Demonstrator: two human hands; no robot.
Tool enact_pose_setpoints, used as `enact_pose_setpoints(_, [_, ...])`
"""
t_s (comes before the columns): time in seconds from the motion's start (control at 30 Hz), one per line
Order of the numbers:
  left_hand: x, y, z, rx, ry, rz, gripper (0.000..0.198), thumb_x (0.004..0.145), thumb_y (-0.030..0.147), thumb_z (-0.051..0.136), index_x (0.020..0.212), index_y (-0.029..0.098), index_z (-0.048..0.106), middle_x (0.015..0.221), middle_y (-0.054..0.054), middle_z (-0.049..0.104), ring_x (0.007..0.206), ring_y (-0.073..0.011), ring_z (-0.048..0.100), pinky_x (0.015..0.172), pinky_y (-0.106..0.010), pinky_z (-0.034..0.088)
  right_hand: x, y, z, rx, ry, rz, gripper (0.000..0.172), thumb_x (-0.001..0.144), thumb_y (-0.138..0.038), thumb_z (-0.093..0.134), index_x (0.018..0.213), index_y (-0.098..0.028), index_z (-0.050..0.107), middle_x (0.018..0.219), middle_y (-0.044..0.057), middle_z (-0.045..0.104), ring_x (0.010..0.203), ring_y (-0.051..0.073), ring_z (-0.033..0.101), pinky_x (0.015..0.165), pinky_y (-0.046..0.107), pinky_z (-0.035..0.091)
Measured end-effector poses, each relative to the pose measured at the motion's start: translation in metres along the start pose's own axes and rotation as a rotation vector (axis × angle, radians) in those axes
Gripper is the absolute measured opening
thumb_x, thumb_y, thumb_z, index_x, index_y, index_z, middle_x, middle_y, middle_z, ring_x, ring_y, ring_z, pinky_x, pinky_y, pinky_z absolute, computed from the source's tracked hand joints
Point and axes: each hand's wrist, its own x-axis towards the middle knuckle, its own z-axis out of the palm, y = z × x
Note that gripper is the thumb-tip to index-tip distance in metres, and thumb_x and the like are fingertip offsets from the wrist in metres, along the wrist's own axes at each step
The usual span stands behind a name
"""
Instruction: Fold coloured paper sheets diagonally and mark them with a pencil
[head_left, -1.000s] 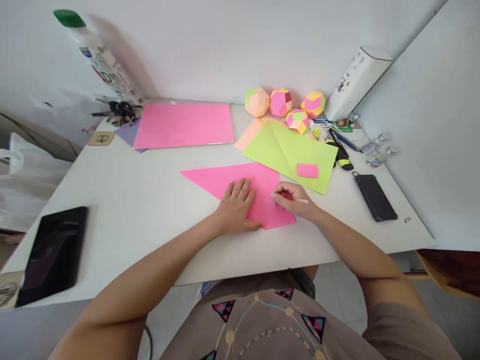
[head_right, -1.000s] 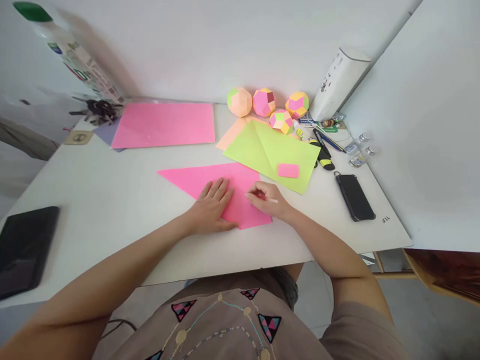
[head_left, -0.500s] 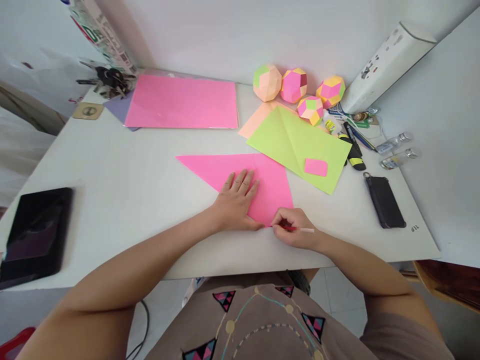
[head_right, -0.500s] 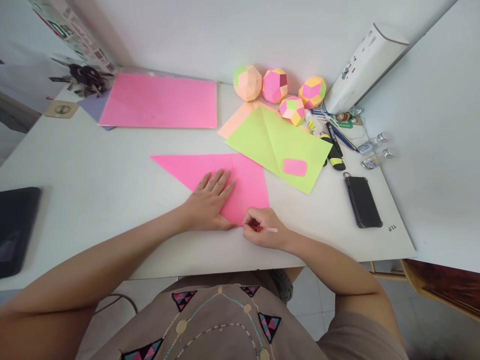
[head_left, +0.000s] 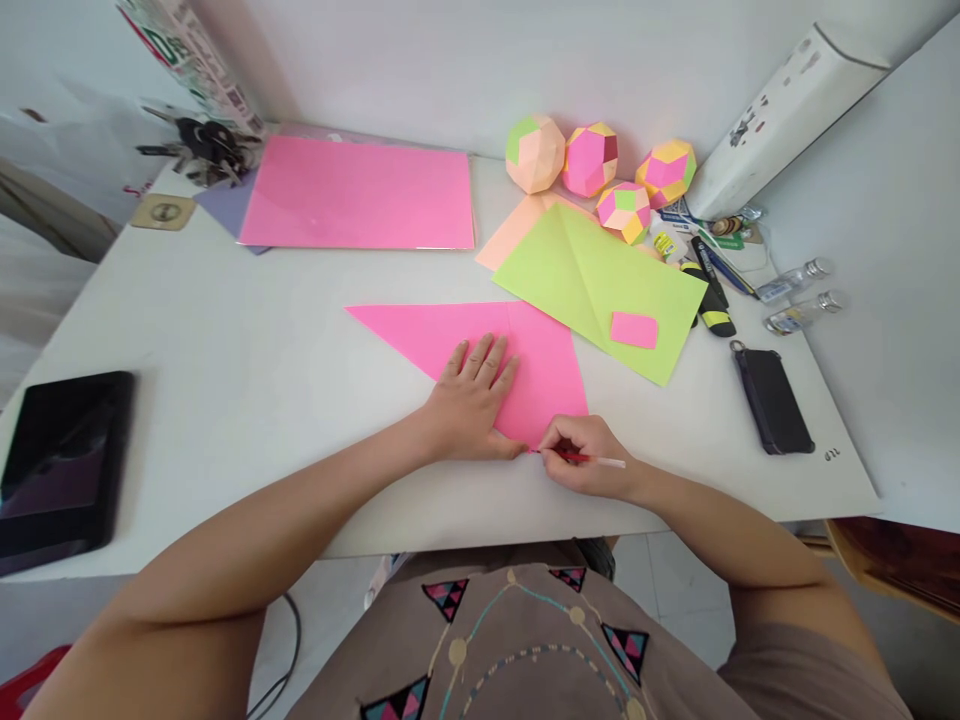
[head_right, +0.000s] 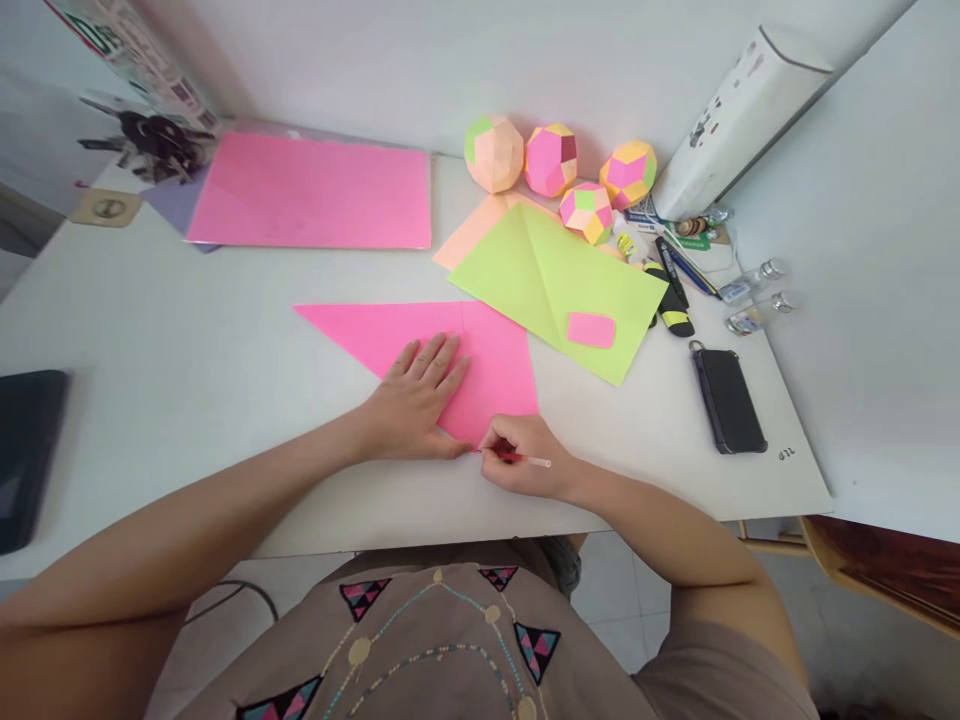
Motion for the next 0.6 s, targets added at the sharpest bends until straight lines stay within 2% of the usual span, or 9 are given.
enact_pose_setpoints(0.13, [0.0005, -0.0008, -0.0011, -0.017, -0.042, 0.001, 0.117, 0.067, 0.078, 0.047, 0.149, 0.005, 0.007, 0.155, -0.020, -0.012, 0.142, -0.0358, -0.016, 0.113, -0.053, -0.010, -0.0003, 0.0003, 0.0009, -0.035, -0.003, -0.027, 0.004, 0.070, -0.016, 0.054, 0.068, -0.019, 0.054, 0.058, -0.003, 0.057, 0.048, 0.008, 0.048, 0.047, 0.019, 0.038])
enact_pose_setpoints(0.6, [0.0003, -0.0040, 0.0049, -0.009, 0.023, 0.023, 0.116, 0.067, 0.081, 0.043, 0.149, 0.006, 0.008, 0.157, -0.018, -0.004, 0.142, -0.0363, -0.013, 0.113, -0.053, -0.010, -0.0001, 0.0014, 0.0015, -0.095, -0.005, -0.078, 0.006, 0.070, -0.014, 0.052, 0.067, -0.020, 0.052, 0.057, -0.004, 0.056, 0.047, 0.007, 0.047, 0.047, 0.018, 0.037])
